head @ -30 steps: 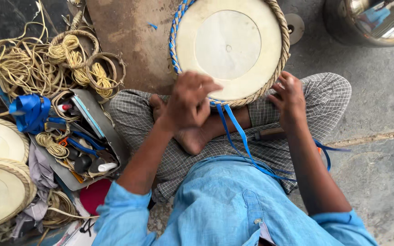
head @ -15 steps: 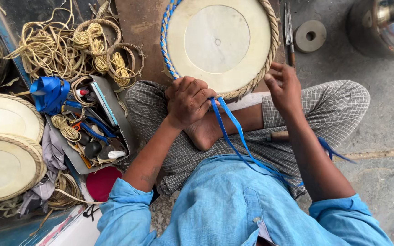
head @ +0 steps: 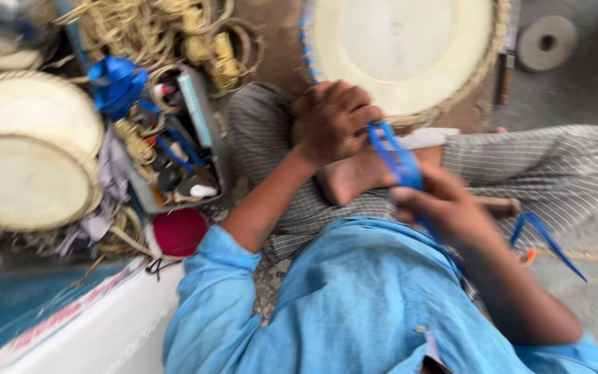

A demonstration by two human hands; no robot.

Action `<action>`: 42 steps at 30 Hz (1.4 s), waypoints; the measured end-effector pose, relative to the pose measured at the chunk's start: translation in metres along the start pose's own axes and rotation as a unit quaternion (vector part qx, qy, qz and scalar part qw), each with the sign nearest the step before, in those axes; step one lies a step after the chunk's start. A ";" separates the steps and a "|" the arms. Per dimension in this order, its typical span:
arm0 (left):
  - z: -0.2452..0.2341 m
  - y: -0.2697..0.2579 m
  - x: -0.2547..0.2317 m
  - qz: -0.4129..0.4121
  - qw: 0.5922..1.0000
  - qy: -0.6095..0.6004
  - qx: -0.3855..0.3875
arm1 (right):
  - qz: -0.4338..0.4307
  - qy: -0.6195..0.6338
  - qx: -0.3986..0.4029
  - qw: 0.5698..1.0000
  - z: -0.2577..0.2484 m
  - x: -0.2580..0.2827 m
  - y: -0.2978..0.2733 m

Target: The person is repairing a drum by hand using an awl to thread blue plastic lacing through the drumhead assembly.

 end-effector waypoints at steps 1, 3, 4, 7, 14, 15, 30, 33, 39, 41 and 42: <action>0.001 0.005 -0.001 0.004 1.000 0.006 -0.021 | -0.005 -0.038 -0.028 0.999 -0.013 0.012 -0.005; 0.003 0.009 -0.003 0.001 0.998 0.019 -0.052 | -0.009 -0.145 -0.082 0.986 -0.047 0.026 -0.005; 0.004 0.010 -0.004 -0.007 0.998 0.026 -0.064 | -0.002 -0.204 -0.099 0.974 -0.065 0.026 0.004; 0.014 0.015 -0.003 -0.021 0.995 0.016 -0.092 | 0.039 -0.367 -0.137 0.919 -0.110 0.005 0.038; 0.024 0.028 0.012 -0.065 0.993 0.012 -0.096 | 0.095 -0.555 -0.134 0.815 -0.155 0.000 0.040; 0.025 0.031 0.017 -0.075 0.992 0.007 -0.099 | 0.112 -0.583 -0.113 0.797 -0.158 0.003 0.037; -0.015 0.136 0.077 0.040 0.993 0.059 -0.092 | 0.219 -0.733 -0.073 0.640 -0.141 -0.017 -0.079; -0.011 0.138 0.073 0.040 0.994 0.069 -0.076 | 0.179 -0.602 -0.091 0.772 -0.148 0.022 -0.106; 0.002 0.150 0.094 -0.010 0.998 0.026 -0.057 | -0.123 -0.433 -0.246 0.858 -0.122 0.046 -0.102; -0.001 0.155 0.103 0.006 0.996 0.040 -0.078 | -0.162 -0.463 -0.265 0.830 -0.111 0.045 -0.088; -0.001 0.157 0.104 0.013 0.996 0.048 -0.076 | -0.153 -0.434 -0.273 0.845 -0.108 0.044 -0.081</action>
Point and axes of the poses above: each hand's wrist, its own y-axis towards the middle knuckle, its own z-axis out of the palm, x = y × z, the point moved 6 cm from there along y, towards the middle knuckle, and after that the axes turned 12 degrees about x, right-handed, at the moved point
